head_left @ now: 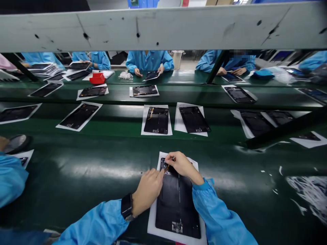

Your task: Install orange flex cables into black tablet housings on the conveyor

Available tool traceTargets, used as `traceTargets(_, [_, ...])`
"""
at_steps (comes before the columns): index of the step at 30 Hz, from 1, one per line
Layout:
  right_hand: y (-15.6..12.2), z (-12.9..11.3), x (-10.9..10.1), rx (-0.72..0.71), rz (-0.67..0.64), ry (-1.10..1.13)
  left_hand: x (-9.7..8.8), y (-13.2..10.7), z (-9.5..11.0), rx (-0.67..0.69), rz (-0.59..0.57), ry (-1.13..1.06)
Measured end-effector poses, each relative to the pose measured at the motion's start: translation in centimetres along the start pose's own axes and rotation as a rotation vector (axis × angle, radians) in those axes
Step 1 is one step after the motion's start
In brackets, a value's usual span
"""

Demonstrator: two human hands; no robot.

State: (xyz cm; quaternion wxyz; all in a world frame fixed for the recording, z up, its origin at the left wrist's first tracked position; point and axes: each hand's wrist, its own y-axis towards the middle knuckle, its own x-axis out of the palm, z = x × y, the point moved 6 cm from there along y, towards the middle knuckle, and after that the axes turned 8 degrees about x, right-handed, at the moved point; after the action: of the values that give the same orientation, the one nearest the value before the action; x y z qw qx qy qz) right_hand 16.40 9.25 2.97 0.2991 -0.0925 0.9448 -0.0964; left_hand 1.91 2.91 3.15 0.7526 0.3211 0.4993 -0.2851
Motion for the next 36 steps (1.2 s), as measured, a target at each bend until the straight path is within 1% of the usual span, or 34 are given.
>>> traceTargets(3, [1.2,0.2,0.5,-0.002,-0.015,-0.054,-0.1,-0.2,0.2,0.053,-0.008,0.174])
traceTargets(6, [1.8,0.4,1.0,0.009,-0.043,-0.096,-0.4,-0.4,0.5,0.103,-0.001,0.201])
traceTargets(9, [1.8,0.3,1.5,0.016,-0.041,-0.153,-0.5,-0.6,1.1,0.157,0.040,0.197])
traceTargets(12, [1.4,-0.1,1.5,0.032,0.033,-0.237,-0.3,-0.9,1.4,0.191,0.071,0.195])
traceTargets(16, [1.0,-0.2,1.4,0.072,0.122,-0.310,-0.2,-0.8,1.2,0.203,0.078,0.169])
traceTargets(23, [1.0,0.9,1.2,0.182,0.141,-0.351,0.0,-0.7,0.7,0.191,0.082,0.083])
traceTargets(27, [1.3,1.4,0.3,0.278,0.168,-0.421,0.2,-1.2,0.4,0.216,0.077,0.020])
traceTargets(29, [1.3,1.4,0.0,0.300,0.166,-0.452,0.4,-1.4,0.3,0.234,0.074,-0.020])
traceTargets(32, [0.7,0.6,0.0,0.269,0.159,-0.544,0.8,-1.3,0.5,0.263,0.059,-0.038])
traceTargets(36, [-0.2,-0.8,0.6,0.206,0.183,-0.789,0.9,-1.2,0.9,0.301,0.080,-0.006])
